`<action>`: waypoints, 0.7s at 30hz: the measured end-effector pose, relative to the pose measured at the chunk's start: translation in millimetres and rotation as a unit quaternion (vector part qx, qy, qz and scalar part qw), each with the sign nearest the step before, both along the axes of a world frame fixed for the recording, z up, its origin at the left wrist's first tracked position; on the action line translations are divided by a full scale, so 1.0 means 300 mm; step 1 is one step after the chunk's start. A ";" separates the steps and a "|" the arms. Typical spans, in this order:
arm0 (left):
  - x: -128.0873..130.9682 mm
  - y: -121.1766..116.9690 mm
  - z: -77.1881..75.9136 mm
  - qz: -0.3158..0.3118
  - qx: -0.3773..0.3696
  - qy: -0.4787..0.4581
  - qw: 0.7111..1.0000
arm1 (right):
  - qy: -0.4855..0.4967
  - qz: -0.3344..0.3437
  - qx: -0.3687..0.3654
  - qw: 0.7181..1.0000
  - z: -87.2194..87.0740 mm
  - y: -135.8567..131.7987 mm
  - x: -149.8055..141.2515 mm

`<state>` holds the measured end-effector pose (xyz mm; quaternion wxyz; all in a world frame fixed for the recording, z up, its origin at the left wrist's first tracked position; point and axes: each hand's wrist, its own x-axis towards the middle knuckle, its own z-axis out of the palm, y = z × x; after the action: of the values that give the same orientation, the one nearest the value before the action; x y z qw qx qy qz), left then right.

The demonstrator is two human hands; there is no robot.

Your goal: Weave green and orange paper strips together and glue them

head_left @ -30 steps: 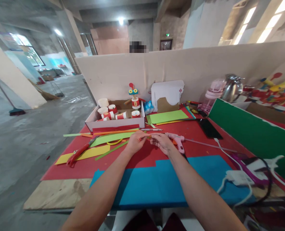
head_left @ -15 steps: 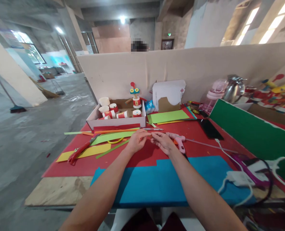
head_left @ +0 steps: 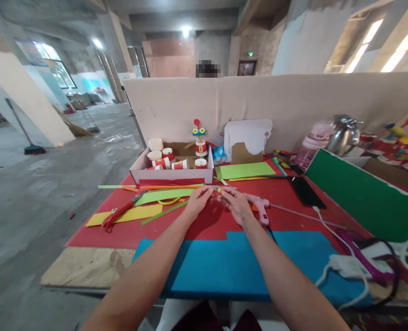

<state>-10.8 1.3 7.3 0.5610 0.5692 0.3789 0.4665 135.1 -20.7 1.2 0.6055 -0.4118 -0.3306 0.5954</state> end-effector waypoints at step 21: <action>0.011 -0.001 -0.009 0.019 -0.004 -0.012 1.000 | -0.012 0.049 -0.008 0.999 -0.003 -0.017 -0.024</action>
<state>-7.5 0.9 4.6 0.5587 0.5539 0.3846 0.4828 127.8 -25.7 0.3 0.5682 -0.4069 -0.3529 0.6221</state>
